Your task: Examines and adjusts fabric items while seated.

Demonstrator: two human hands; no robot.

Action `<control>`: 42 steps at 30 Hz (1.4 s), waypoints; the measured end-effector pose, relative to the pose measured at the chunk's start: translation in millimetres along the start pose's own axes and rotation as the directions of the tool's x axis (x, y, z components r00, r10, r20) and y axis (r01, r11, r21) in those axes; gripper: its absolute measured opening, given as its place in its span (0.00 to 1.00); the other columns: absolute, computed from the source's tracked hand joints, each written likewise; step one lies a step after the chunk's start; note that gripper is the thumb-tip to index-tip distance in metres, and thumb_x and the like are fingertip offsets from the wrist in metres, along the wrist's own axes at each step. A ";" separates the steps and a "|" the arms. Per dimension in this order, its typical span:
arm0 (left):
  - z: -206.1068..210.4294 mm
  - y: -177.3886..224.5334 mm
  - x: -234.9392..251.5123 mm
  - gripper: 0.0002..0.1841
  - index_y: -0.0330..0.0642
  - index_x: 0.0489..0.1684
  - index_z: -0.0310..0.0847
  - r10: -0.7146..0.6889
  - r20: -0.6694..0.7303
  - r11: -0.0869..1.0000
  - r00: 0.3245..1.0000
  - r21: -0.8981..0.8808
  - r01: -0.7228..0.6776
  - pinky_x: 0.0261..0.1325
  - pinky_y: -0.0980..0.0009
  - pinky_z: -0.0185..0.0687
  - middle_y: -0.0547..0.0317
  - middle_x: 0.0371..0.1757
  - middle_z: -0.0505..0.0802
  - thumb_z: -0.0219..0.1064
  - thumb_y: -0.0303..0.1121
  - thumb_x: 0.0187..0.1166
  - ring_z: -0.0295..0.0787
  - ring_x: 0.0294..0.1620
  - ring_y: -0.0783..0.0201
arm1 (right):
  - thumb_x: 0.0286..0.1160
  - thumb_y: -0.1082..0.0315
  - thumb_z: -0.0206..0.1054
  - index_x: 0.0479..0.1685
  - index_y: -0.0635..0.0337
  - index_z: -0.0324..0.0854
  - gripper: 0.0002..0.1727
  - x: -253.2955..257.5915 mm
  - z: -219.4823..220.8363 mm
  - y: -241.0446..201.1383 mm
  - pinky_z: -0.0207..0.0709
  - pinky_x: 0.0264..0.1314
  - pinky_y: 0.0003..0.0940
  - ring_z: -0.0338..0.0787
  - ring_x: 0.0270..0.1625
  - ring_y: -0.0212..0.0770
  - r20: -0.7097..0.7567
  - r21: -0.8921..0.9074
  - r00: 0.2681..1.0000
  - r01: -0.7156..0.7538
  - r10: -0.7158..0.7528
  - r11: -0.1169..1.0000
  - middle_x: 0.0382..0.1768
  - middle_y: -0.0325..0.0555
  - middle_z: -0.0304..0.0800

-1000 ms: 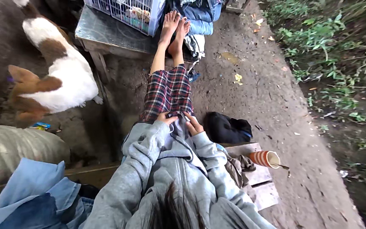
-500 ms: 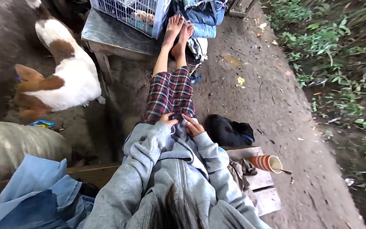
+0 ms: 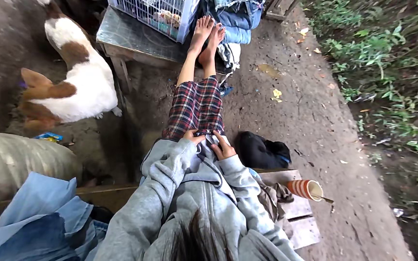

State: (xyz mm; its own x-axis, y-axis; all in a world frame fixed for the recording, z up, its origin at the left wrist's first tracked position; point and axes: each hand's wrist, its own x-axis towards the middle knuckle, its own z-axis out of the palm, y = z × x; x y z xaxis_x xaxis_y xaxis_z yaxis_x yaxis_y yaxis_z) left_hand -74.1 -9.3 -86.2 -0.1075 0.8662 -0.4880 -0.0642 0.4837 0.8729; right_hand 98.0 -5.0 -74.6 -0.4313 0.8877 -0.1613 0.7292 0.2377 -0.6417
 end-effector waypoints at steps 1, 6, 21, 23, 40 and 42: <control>-0.3 -1.0 0.4 0.16 0.19 0.59 0.80 0.012 0.003 1.000 1.000 0.000 -0.012 0.69 0.60 0.76 0.32 0.56 0.89 0.71 0.18 0.75 0.86 0.57 0.54 | 0.86 0.61 0.61 0.86 0.64 0.66 0.31 -0.2 0.0 -1.6 0.81 0.61 0.62 0.93 0.51 0.67 -0.007 -0.002 1.000 -0.003 0.003 1.000 0.56 0.69 0.91; -1.4 -5.6 4.9 0.15 0.20 0.58 0.81 0.028 0.018 0.999 0.999 0.029 -0.028 0.68 0.59 0.77 0.33 0.55 0.89 0.71 0.18 0.75 0.86 0.56 0.55 | 0.87 0.59 0.61 0.88 0.63 0.64 0.32 5.6 1.2 -5.8 0.80 0.62 0.62 0.93 0.53 0.68 0.012 -0.025 1.000 -0.016 0.017 1.000 0.59 0.69 0.90; -0.5 -7.1 6.9 0.17 0.23 0.62 0.81 0.042 0.023 0.999 0.999 0.014 -0.042 0.73 0.55 0.75 0.33 0.59 0.89 0.70 0.22 0.77 0.87 0.62 0.51 | 0.91 0.71 0.46 0.80 0.70 0.70 0.24 16.0 -5.4 -4.7 0.69 0.31 0.23 0.71 0.24 0.26 0.180 0.492 0.979 -0.173 0.094 0.853 0.28 0.40 0.80; 0.2 -9.2 9.3 0.18 0.24 0.64 0.81 0.040 0.017 0.999 0.999 -0.002 -0.040 0.74 0.55 0.74 0.33 0.61 0.89 0.70 0.23 0.78 0.86 0.64 0.51 | 0.91 0.69 0.44 0.81 0.69 0.68 0.25 17.7 -4.5 0.3 0.63 0.21 0.21 0.67 0.18 0.23 0.225 0.615 0.969 -0.221 0.100 0.757 0.21 0.31 0.73; -0.1 -13.5 9.3 0.16 0.23 0.56 0.83 0.009 -0.049 0.999 0.999 -0.041 -0.011 0.66 0.56 0.79 0.36 0.52 0.91 0.74 0.22 0.73 0.88 0.53 0.54 | 0.88 0.59 0.59 0.84 0.61 0.70 0.28 1.2 6.6 5.3 0.82 0.58 0.62 0.93 0.52 0.66 -0.037 -0.042 0.999 0.023 -0.025 0.999 0.59 0.66 0.91; 0.1 -15.0 9.9 0.16 0.23 0.55 0.83 0.018 -0.048 0.998 0.999 -0.054 -0.020 0.65 0.57 0.79 0.36 0.51 0.91 0.74 0.21 0.72 0.88 0.52 0.55 | 0.88 0.60 0.59 0.84 0.62 0.70 0.28 2.3 7.8 4.1 0.82 0.58 0.62 0.93 0.51 0.66 -0.042 -0.046 0.999 0.026 -0.028 0.999 0.59 0.67 0.91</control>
State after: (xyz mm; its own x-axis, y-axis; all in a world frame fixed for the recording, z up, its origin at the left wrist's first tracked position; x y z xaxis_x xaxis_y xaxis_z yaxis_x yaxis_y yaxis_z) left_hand -74.1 -8.0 -104.1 -0.1563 0.8675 -0.4722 -0.1152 0.4588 0.8810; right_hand 95.8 -5.1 -83.4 -0.4290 0.8964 -0.1111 0.7411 0.2789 -0.6107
